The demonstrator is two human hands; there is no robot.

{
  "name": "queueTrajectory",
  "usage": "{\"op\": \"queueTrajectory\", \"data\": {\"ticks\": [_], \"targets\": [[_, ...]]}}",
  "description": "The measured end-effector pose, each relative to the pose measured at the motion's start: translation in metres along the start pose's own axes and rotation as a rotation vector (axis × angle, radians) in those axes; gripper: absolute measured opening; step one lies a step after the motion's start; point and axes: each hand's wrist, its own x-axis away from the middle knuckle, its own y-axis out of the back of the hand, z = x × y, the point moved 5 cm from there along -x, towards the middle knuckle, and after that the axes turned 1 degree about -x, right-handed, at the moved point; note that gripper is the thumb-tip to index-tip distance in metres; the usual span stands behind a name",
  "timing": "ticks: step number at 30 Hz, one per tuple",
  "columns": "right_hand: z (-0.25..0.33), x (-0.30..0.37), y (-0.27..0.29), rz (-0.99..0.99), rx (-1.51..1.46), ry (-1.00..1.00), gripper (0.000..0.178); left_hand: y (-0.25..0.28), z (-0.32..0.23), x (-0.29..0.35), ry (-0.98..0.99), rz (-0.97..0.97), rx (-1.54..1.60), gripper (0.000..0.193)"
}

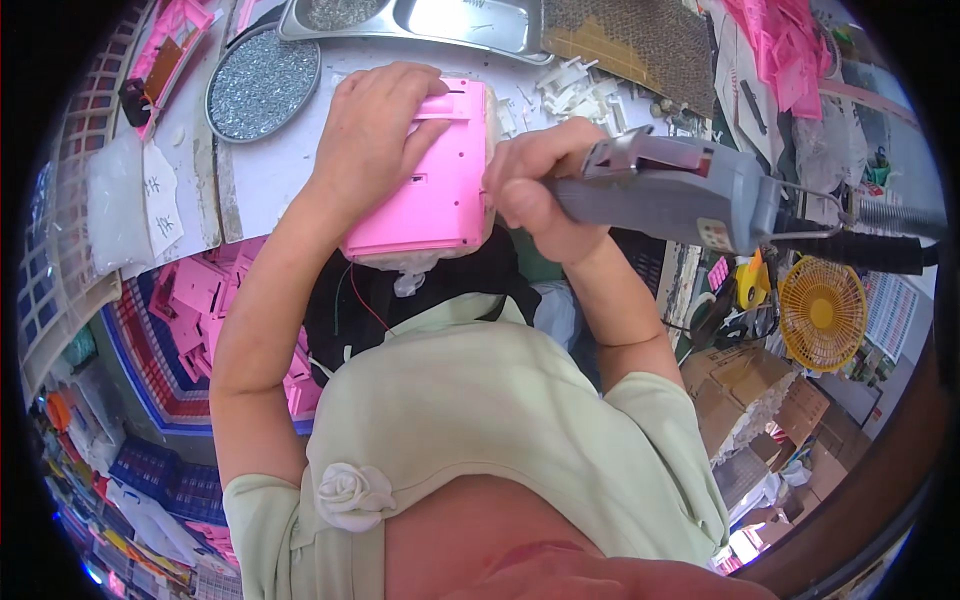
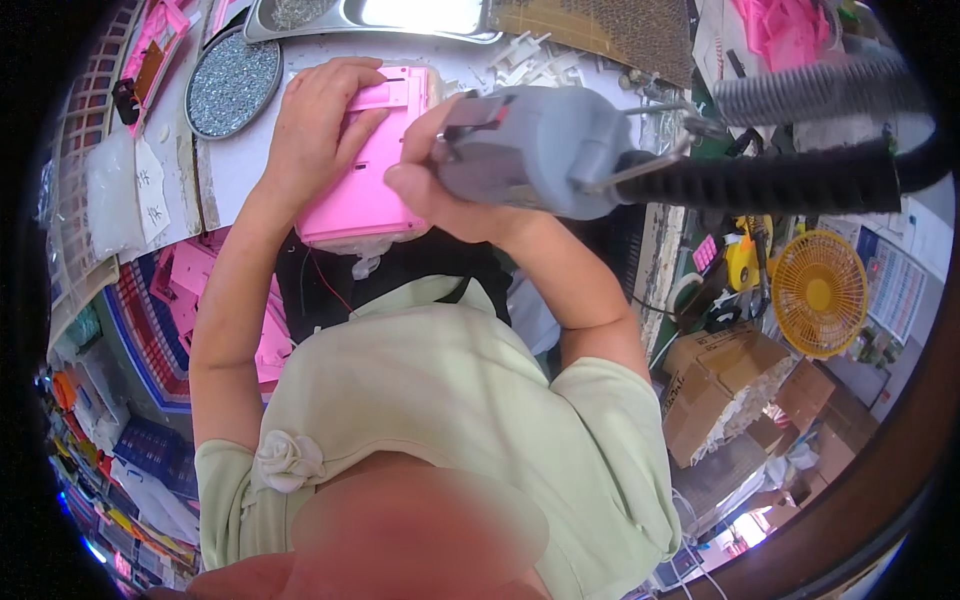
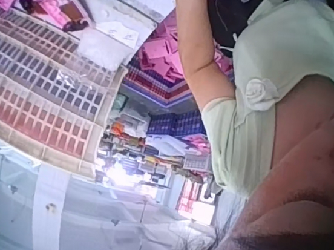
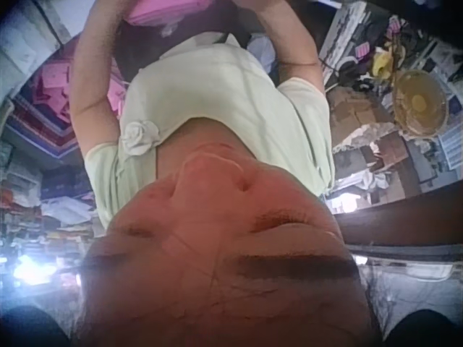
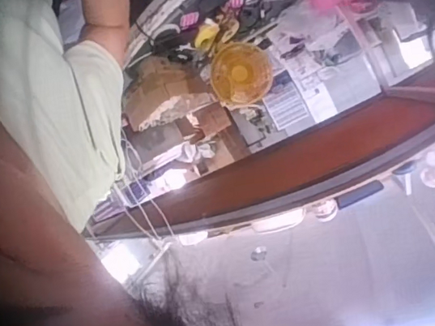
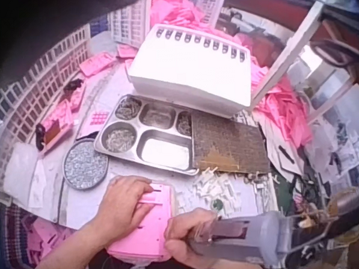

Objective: Assembling a pink toy electronic device using an electric screwdriver and a soldering iron.

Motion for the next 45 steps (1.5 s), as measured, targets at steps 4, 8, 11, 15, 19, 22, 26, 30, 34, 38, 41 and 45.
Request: {"op": "queueTrajectory", "data": {"ticks": [4, 8, 11, 15, 19, 22, 26, 30, 34, 38, 41, 45], "targets": [[0.022, -0.008, 0.007, -0.119, -0.145, 0.055, 0.024, 0.012, 0.006, 0.004, 0.002, 0.03, -0.047, 0.031], [0.061, -0.025, 0.034, -0.116, -0.3, 0.178, 0.034, 0.091, -0.01, 0.032, 0.038, -0.171, -0.109, 0.033], [0.069, -0.033, 0.047, 0.028, -0.37, 0.189, 0.035, 0.149, 0.026, 0.165, 0.443, -0.539, -0.053, 0.032], [0.059, -0.049, 0.034, 0.094, -0.376, 0.128, 0.03, 0.132, 0.065, 0.448, 1.36, -1.039, 0.042, 0.046], [0.042, -0.058, 0.022, 0.009, -0.394, 0.098, 0.028, 0.052, 0.082, 0.655, 1.76, -1.629, 0.491, 0.056], [0.045, -0.065, 0.007, 0.009, -0.375, 0.092, 0.028, 0.052, 0.093, 0.653, 1.653, -1.901, 0.696, 0.049], [0.05, -0.064, 0.011, -0.011, -0.376, 0.078, 0.033, 0.09, 0.142, 0.491, 1.627, -0.788, 0.695, 0.036], [0.05, -0.051, 0.027, -0.071, -0.352, 0.031, 0.041, 0.171, 0.094, 0.216, 0.89, -0.184, 0.641, 0.02], [0.052, -0.057, 0.028, -0.226, -0.185, -0.023, 0.064, 0.18, 0.127, 0.057, 0.24, -0.488, -0.472, 0.031], [0.073, -0.062, 0.025, -0.457, 0.206, 0.191, 0.077, 0.156, 0.226, -0.001, 0.381, -0.191, -0.828, 0.03], [0.07, -0.031, 0.032, -0.575, 0.444, 0.448, 0.06, 0.173, 0.2, -0.001, 0.327, -0.259, -0.674, 0.015], [-0.006, -0.01, 0.013, -0.188, -0.169, -0.306, 0.043, 0.2, 0.061, 0.007, 0.058, -0.293, -0.454, 0.018]]}}
